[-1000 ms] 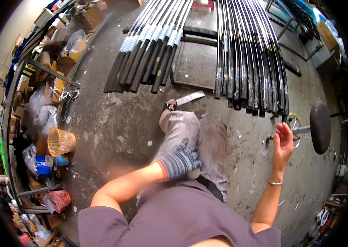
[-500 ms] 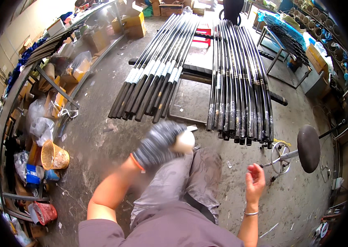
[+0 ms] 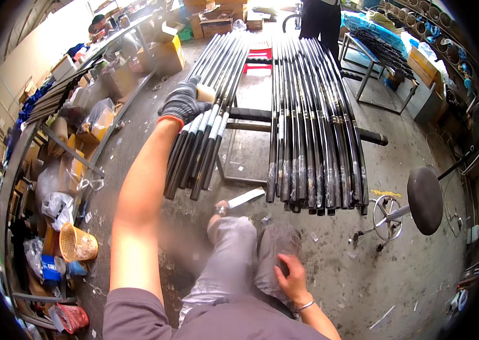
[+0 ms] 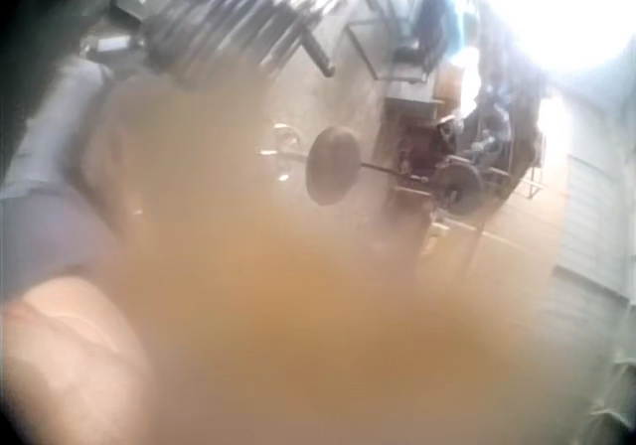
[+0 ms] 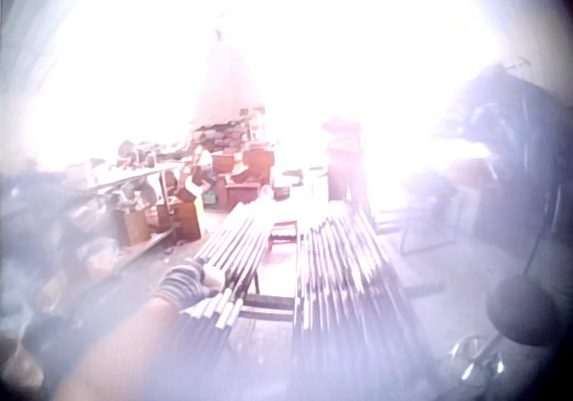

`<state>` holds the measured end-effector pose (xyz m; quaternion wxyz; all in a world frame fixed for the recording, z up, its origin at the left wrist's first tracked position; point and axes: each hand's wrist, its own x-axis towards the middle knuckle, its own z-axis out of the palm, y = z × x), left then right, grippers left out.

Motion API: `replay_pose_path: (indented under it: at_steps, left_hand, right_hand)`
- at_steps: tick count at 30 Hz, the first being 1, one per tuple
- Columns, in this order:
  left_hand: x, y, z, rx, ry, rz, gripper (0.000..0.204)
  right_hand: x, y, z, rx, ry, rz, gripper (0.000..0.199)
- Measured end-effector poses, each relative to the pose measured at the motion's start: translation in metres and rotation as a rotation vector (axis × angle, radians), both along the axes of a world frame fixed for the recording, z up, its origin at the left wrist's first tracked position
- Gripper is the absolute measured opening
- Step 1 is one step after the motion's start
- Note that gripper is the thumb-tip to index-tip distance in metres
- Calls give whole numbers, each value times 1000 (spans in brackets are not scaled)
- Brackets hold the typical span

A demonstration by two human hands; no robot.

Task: The person wraps white tape around the ends of long black poles. They pick up a pole, apply the tape by hand, and place the finished pole back on a metal rack. The process is repeated for multiple poles in a workshop setting.

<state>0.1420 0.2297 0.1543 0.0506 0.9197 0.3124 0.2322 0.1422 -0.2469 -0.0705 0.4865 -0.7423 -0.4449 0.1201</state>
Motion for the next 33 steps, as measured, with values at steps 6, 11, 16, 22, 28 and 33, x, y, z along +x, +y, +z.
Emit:
replay_pose_path:
  at_steps: [6,11,16,22,28,33]
  left_hand:
    - [27,48,-22,-47,120,156,60]
    - [72,60,-27,57,180,166,64]
    - [84,120,-69,-12,27,374,69]
    - [99,122,-78,-136,134,415,62]
    - [98,128,-77,-133,91,415,51]
    - [101,164,-110,32,-96,244,44]
  right_hand:
    - [0,19,-26,2,-214,-29,32]
    - [6,23,-27,-11,-195,-4,28]
    - [3,17,-34,-35,-208,-9,29]
    - [8,20,-15,8,-210,-60,26]
    - [8,26,-16,72,-208,-57,24]
    - [4,19,-25,55,-184,-91,21]
